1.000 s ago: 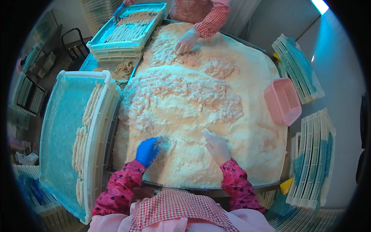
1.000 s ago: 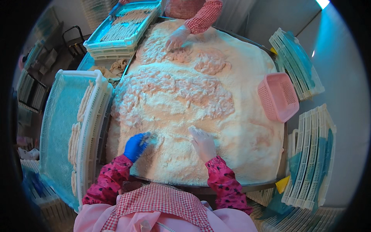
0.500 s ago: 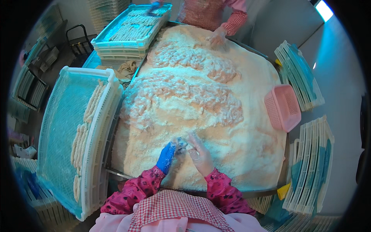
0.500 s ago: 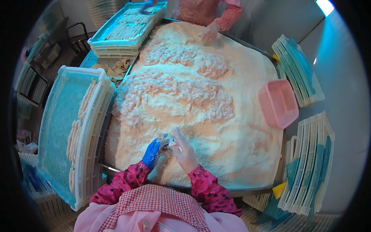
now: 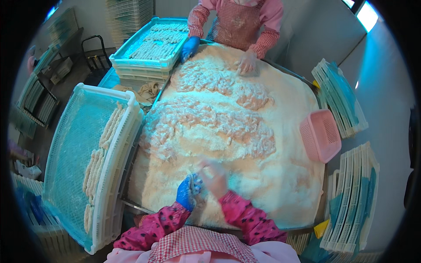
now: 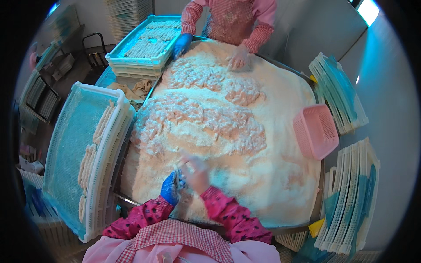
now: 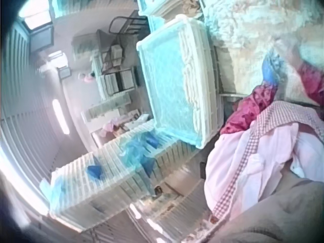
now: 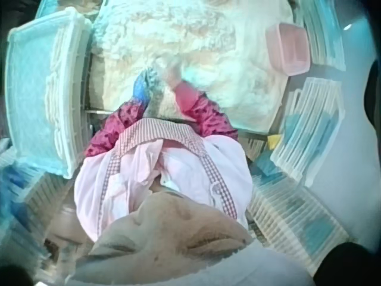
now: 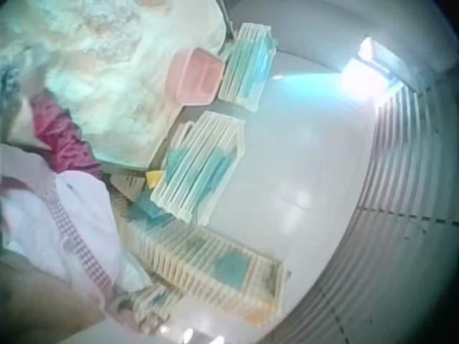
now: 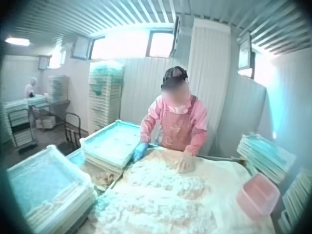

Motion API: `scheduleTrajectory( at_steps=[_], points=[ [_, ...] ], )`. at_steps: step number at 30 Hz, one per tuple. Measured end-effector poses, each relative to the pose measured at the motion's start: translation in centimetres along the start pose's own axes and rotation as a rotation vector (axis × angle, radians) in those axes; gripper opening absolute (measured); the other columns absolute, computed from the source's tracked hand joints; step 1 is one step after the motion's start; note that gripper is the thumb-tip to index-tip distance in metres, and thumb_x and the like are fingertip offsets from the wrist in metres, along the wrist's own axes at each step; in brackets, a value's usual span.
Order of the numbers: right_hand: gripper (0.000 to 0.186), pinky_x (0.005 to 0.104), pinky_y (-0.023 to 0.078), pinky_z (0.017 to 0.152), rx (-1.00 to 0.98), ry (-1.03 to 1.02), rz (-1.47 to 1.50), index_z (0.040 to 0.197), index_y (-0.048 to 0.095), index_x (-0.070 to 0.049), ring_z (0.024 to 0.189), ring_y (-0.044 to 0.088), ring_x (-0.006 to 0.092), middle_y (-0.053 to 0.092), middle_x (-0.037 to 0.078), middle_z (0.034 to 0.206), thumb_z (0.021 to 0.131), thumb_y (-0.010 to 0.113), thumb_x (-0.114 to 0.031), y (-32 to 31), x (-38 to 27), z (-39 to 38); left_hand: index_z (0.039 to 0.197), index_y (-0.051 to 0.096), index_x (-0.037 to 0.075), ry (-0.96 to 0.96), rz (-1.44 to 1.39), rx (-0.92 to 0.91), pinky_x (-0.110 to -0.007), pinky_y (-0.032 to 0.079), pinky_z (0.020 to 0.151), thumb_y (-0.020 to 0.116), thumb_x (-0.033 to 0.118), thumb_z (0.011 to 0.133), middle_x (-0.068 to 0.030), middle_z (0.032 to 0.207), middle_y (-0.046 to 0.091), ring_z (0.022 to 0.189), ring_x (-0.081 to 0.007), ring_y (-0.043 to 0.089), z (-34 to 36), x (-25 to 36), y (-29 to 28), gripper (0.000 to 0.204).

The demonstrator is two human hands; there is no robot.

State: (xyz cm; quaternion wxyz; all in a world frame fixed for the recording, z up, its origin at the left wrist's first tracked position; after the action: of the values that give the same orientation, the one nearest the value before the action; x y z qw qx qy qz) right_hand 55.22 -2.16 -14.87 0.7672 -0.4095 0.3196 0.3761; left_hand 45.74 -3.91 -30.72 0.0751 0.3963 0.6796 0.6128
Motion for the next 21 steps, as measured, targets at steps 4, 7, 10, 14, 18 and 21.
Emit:
scheduleTrajectory(
  at_steps=[4,7,10,14,18,21],
  points=[
    [0.030,0.0393,0.045,0.082,0.040,-0.024,-0.450,0.106,0.059,-0.007,0.092,0.057,0.0309,0.061,0.014,0.098,0.076,0.058,-0.006,-3.1,8.1,7.2,0.130,0.039,0.012,-0.148,0.172,0.276,-0.027,0.045,0.060,0.040,0.045,0.092,-0.0053,0.101,0.057,0.068,-0.0131,0.051,-2.1,4.9,3.0,0.051],
    [0.023,0.0418,0.043,0.078,0.037,0.013,-0.777,0.096,0.058,-0.010,0.086,0.055,0.0324,0.058,0.013,0.093,0.073,0.061,-0.010,-3.0,11.2,11.6,0.130,0.039,0.012,0.129,0.160,0.294,-0.032,0.046,0.069,0.040,0.046,0.091,-0.0093,0.109,0.055,0.078,-0.0189,0.054,0.2,13.5,7.9,0.051],
    [0.019,0.0435,0.043,0.073,-0.065,0.015,-0.780,0.086,0.056,-0.009,0.076,0.053,0.0312,0.056,0.012,0.081,0.069,0.065,-0.011,-1.9,11.7,13.8,0.124,0.043,0.010,0.503,0.200,0.318,-0.035,0.045,0.074,0.039,0.047,0.091,-0.0125,0.115,0.053,0.088,-0.0234,0.055,2.4,26.0,9.2,0.049],
    [0.018,0.0346,0.045,0.071,-0.112,0.180,-0.561,0.086,0.057,-0.008,0.074,0.056,0.0234,0.057,0.008,0.074,0.069,0.064,-0.008,-1.2,12.7,14.6,0.117,0.050,0.006,0.527,0.770,0.539,-0.037,0.043,0.080,0.041,0.046,0.091,-0.0117,0.110,0.055,0.092,-0.0233,0.054,2.1,42.4,2.5,0.049],
    [0.019,0.0253,0.045,0.068,0.064,0.371,-0.025,0.089,0.059,-0.006,0.072,0.056,0.0146,0.058,0.005,0.075,0.070,0.061,-0.004,-3.7,14.5,13.7,0.112,0.054,0.003,0.207,1.287,0.547,-0.034,0.040,0.086,0.042,0.041,0.091,-0.0094,0.107,0.058,0.095,-0.0219,0.053,4.0,44.2,-3.1,0.045],
    [0.020,0.0250,0.046,0.067,0.087,0.246,0.067,0.089,0.060,-0.004,0.068,0.057,0.0129,0.060,0.005,0.076,0.070,0.062,-0.004,-5.1,10.2,12.6,0.116,0.052,0.003,0.459,1.663,0.252,-0.032,0.041,0.086,0.033,0.033,0.096,-0.0096,0.106,0.058,0.095,-0.0204,0.053,5.3,45.3,-4.5,0.041]
  ],
)
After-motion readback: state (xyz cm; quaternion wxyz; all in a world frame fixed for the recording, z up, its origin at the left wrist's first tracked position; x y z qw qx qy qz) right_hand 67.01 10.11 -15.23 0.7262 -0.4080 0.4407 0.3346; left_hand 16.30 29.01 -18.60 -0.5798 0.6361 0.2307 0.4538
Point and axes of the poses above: each hand's wrist, its own z-axis towards the middle knuckle, its own y-axis out of the palm, x = y × z, the point moved 9 cm from there along z, towards the middle knuckle
